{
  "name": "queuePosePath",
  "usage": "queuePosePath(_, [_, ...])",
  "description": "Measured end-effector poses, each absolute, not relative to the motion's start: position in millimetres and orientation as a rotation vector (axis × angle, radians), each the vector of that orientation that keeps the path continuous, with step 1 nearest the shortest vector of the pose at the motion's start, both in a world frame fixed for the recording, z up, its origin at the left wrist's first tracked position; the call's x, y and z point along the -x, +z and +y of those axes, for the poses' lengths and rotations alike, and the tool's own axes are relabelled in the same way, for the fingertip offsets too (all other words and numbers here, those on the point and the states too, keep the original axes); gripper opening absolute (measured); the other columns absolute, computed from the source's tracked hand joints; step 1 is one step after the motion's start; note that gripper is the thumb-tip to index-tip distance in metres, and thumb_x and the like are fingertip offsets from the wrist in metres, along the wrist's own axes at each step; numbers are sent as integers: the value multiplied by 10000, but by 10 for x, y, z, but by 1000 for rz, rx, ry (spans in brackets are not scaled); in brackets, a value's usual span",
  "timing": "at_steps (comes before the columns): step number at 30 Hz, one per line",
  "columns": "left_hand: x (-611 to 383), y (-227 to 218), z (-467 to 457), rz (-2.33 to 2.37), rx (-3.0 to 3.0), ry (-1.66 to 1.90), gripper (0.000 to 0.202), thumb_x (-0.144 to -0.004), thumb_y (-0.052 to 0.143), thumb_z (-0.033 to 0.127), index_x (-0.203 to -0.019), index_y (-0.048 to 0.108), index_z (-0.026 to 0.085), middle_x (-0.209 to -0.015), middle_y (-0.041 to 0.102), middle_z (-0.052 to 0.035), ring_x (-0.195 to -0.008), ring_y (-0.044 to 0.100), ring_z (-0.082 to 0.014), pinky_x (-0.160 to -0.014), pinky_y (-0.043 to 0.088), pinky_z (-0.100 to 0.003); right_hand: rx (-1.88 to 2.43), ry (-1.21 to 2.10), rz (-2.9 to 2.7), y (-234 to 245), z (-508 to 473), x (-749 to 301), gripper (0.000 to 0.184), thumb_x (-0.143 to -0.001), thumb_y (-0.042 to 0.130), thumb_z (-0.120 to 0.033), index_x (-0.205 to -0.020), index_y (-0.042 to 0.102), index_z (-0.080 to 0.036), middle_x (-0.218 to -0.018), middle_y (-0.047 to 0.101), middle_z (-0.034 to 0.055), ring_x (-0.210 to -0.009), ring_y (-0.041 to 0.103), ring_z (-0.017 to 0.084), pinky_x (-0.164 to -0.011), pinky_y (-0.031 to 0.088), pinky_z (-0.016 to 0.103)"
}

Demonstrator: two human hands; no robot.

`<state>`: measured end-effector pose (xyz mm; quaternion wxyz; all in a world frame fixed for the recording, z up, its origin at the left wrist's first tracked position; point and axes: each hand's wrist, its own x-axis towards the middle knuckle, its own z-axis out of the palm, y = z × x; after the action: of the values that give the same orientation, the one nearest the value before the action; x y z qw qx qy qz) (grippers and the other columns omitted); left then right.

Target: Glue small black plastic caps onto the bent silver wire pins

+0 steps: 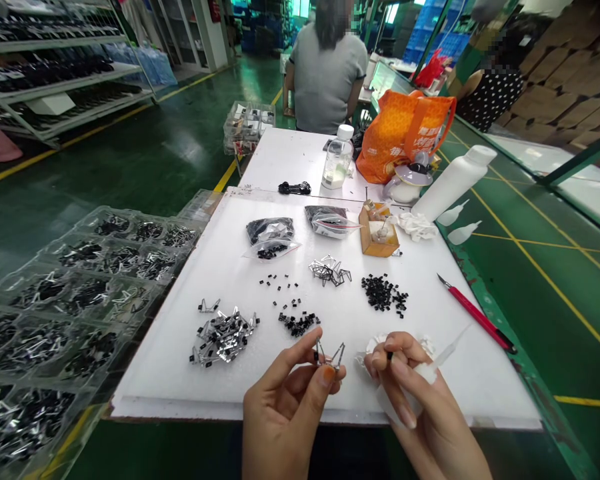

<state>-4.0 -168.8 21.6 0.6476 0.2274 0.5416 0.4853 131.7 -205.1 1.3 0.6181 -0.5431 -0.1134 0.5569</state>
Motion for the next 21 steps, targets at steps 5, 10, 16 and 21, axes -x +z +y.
queuePosePath(5, [20, 203, -1710, 1198, -542, 1155, 369, -632, 961, 409, -971, 864, 300, -790, 787, 1, -722, 797, -171, -713, 647, -197, 1200, 1229, -283, -11, -2067, -1243, 314, -750, 877, -450, -902, 678, -261, -866, 707, 7, -483, 356, 48, -521, 458, 219])
queuePosePath(10, [8, 186, -1732, 1202, -617, 1177, 341, -685, 933, 383, -1006, 860, 295, -797, 786, -6, -742, 804, -180, -734, 640, -192, 1210, 1196, -282, -38, -2078, -1192, 276, -745, 884, -420, -881, 717, -249, -808, 689, -12, -443, 341, 8, -473, 393, 178])
queuePosePath(16, [25, 140, -1777, 1205, -848, 1246, 251, -766, 882, 314, -1016, 854, 309, -836, 772, -4, -773, 788, -160, -731, 626, -166, 1196, 1176, -406, -54, -2063, -1147, 198, -754, 876, -385, -793, 744, -242, -810, 713, 16, -413, 375, 7, -399, 310, 160])
queuePosePath(21, [32, 71, -1841, 1219, -1158, 1350, 410, -840, 769, 118, -1110, 808, 424, -915, 765, 60, -884, 745, -111, -868, 592, -154, 1132, 1039, -659, -86, -2060, -1144, 86, -800, 840, -295, -789, 761, -262, -924, 708, 35, -449, 456, 40, -401, 390, 187])
